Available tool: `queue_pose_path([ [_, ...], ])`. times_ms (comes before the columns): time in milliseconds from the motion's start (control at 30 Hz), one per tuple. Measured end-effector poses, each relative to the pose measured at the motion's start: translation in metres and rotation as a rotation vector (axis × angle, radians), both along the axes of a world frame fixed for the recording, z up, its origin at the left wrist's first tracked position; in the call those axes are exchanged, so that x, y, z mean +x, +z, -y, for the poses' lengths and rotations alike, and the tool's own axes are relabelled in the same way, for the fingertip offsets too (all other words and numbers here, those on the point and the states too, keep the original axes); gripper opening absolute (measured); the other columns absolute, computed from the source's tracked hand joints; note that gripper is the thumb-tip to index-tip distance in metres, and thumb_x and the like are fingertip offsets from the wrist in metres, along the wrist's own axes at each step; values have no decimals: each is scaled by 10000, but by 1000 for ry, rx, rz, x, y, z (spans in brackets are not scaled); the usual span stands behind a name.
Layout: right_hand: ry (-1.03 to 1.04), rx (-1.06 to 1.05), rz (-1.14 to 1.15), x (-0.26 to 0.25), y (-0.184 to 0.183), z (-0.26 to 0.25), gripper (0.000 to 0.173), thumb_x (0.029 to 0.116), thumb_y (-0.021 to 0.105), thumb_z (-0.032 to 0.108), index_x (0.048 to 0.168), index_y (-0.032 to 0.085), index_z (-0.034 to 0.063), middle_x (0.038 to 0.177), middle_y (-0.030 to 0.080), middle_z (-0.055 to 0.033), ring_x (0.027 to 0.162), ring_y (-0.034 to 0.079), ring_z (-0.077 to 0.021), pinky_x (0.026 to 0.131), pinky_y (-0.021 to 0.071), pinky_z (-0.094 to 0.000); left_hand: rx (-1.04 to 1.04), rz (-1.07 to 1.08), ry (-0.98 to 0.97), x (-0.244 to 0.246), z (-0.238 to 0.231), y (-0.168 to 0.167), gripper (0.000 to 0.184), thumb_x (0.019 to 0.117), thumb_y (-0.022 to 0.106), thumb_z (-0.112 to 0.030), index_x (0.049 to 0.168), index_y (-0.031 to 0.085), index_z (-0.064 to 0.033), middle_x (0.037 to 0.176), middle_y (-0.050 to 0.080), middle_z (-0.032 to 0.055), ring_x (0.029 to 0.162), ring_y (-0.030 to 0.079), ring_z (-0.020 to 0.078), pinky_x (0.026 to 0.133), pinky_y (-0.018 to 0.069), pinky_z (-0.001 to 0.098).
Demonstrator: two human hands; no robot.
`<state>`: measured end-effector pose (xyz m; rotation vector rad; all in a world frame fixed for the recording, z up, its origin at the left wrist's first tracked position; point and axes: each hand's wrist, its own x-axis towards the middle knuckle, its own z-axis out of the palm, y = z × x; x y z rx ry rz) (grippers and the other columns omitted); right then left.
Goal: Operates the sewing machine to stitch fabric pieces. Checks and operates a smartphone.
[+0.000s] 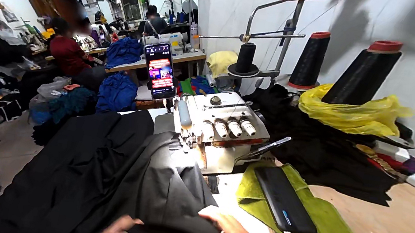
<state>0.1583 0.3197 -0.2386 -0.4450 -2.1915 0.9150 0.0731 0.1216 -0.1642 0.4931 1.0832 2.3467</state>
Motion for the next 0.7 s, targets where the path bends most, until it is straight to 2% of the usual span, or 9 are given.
queue_pose_path([
  [67,-3,-52,28,16,-9,-7,312,764,685,-52,1014,796,98,992,777,-53,857,740,-193,758,608,-404,121,69,-156,-17,17,11,198,971,637,-257,1012,776,-122,876,732,37,734,695,115,711,596,285],
  [133,168,-155,86,33,-11,-11,276,792,724,-35,1037,791,74,1021,778,-72,900,746,-193,809,612,-413,-80,68,-249,-20,18,10,204,992,605,-236,995,781,-134,806,725,27,654,670,86,644,580,258],
  [233,651,-413,51,43,-5,-21,436,879,807,209,1249,708,1,1317,686,-124,1231,652,-190,1054,544,-389,-510,-40,-415,-15,3,10,194,1013,561,-132,967,745,-91,762,704,14,537,583,37,487,503,210],
  [367,930,-394,-94,24,25,-18,582,1075,490,432,1433,566,-21,1492,551,-163,1399,515,-204,1191,420,-399,-716,-401,-704,-24,-25,18,204,1044,554,-149,970,722,-61,741,666,-15,534,567,41,485,493,220],
  [433,962,-443,15,16,32,-20,479,1091,473,379,1309,664,-2,1302,690,-79,1208,626,-56,1060,500,-270,-792,-578,-701,-31,-36,27,200,1024,620,-197,926,747,-77,720,681,-19,514,579,37,451,495,213],
  [500,937,-540,119,12,28,-21,347,1055,569,335,999,735,35,884,722,10,794,640,9,719,530,-210,-878,-695,-579,-37,-38,32,170,972,702,-260,915,766,-113,720,693,-45,519,581,17,450,482,199],
  [533,906,-581,156,12,25,-22,315,1030,615,323,906,724,54,788,719,34,700,633,12,640,518,-205,-893,-732,-530,-40,-35,29,166,946,733,-291,925,768,-131,756,694,-64,577,589,3,508,486,188],
  [633,771,-668,232,17,23,-24,279,994,667,351,890,733,100,741,702,66,660,627,4,618,518,-204,-885,-816,-562,-47,-26,18,343,854,837,-339,1098,720,-128,973,731,-48,876,685,30,790,586,224],
  [700,723,-723,223,17,22,-23,257,981,685,354,925,741,110,755,710,63,670,634,-5,628,523,-204,-925,-859,-520,-47,-26,12,334,835,849,-334,1069,714,-138,936,723,-61,851,676,18,768,577,211],
])
